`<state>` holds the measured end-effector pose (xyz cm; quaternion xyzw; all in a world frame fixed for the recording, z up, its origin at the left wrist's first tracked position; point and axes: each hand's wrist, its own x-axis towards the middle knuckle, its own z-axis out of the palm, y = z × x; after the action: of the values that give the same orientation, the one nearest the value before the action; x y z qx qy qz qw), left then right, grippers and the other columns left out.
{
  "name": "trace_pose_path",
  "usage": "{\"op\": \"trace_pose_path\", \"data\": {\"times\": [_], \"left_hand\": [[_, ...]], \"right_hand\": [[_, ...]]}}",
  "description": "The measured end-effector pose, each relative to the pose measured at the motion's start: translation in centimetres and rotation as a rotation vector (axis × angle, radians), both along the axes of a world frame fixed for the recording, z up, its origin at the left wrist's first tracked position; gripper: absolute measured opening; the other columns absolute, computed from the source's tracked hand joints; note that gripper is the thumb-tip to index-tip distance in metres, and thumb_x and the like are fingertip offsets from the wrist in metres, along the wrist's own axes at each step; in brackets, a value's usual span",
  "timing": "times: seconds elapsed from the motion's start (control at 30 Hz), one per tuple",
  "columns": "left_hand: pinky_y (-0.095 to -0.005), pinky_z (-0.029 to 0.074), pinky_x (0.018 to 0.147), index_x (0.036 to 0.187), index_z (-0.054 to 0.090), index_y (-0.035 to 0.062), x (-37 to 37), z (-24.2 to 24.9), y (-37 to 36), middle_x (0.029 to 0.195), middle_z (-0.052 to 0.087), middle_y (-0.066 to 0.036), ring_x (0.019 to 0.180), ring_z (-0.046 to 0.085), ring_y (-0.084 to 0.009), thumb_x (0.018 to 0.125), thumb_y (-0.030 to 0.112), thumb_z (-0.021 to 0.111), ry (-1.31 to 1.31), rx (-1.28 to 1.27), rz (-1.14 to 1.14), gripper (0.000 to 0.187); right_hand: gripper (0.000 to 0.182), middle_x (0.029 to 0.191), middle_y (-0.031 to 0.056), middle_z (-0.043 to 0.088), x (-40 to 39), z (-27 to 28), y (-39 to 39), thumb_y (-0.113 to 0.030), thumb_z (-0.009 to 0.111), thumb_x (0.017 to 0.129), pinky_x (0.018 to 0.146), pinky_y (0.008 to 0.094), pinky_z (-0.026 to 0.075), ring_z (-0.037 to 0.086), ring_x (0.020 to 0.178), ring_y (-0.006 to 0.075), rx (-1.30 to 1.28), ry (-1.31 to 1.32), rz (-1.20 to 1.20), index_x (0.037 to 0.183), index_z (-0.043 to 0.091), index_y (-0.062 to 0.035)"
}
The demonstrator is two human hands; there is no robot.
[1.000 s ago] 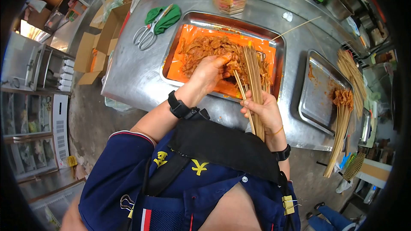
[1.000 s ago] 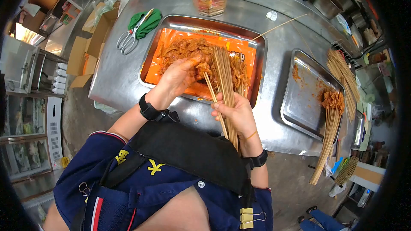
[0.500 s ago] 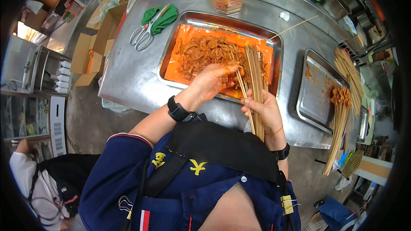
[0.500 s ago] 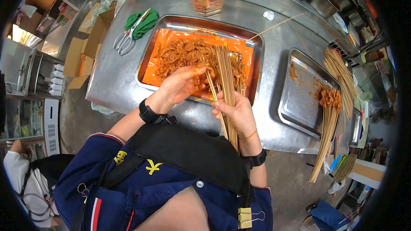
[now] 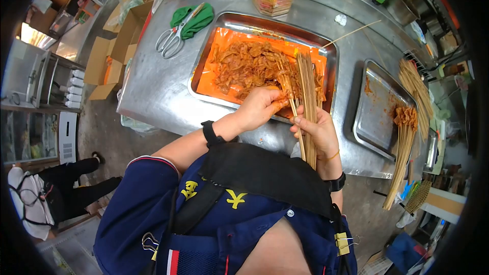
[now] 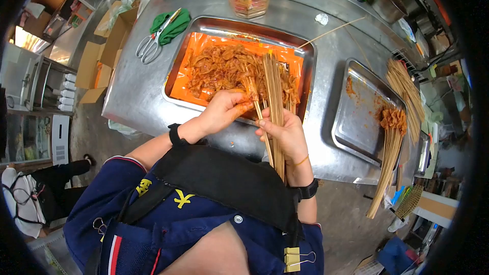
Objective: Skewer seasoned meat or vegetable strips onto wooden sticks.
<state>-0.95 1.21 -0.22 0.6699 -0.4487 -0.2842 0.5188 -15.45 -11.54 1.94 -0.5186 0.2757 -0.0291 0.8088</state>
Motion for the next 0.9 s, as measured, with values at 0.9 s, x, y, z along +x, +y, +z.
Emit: {"op": "trace_pose_path", "data": {"times": [0.9], "left_hand": [[-0.0225, 0.04, 0.049, 0.084, 0.059, 0.0059, 3.9, -1.2, -5.5, 0.068, 0.058, 0.001, 0.057, 0.05, -0.0078, 0.079, 0.02, 0.061, -0.074, 0.296, 0.267, 0.016]], "right_hand": [[0.019, 0.087, 0.0093, 0.063, -0.2, 0.4, -0.2, -0.013, 0.058, 0.085, 0.067, 0.0245, 0.051, 0.062, 0.082, 0.0142, -0.094, -0.004, 0.078, 0.097, 0.057, 0.001]]}}
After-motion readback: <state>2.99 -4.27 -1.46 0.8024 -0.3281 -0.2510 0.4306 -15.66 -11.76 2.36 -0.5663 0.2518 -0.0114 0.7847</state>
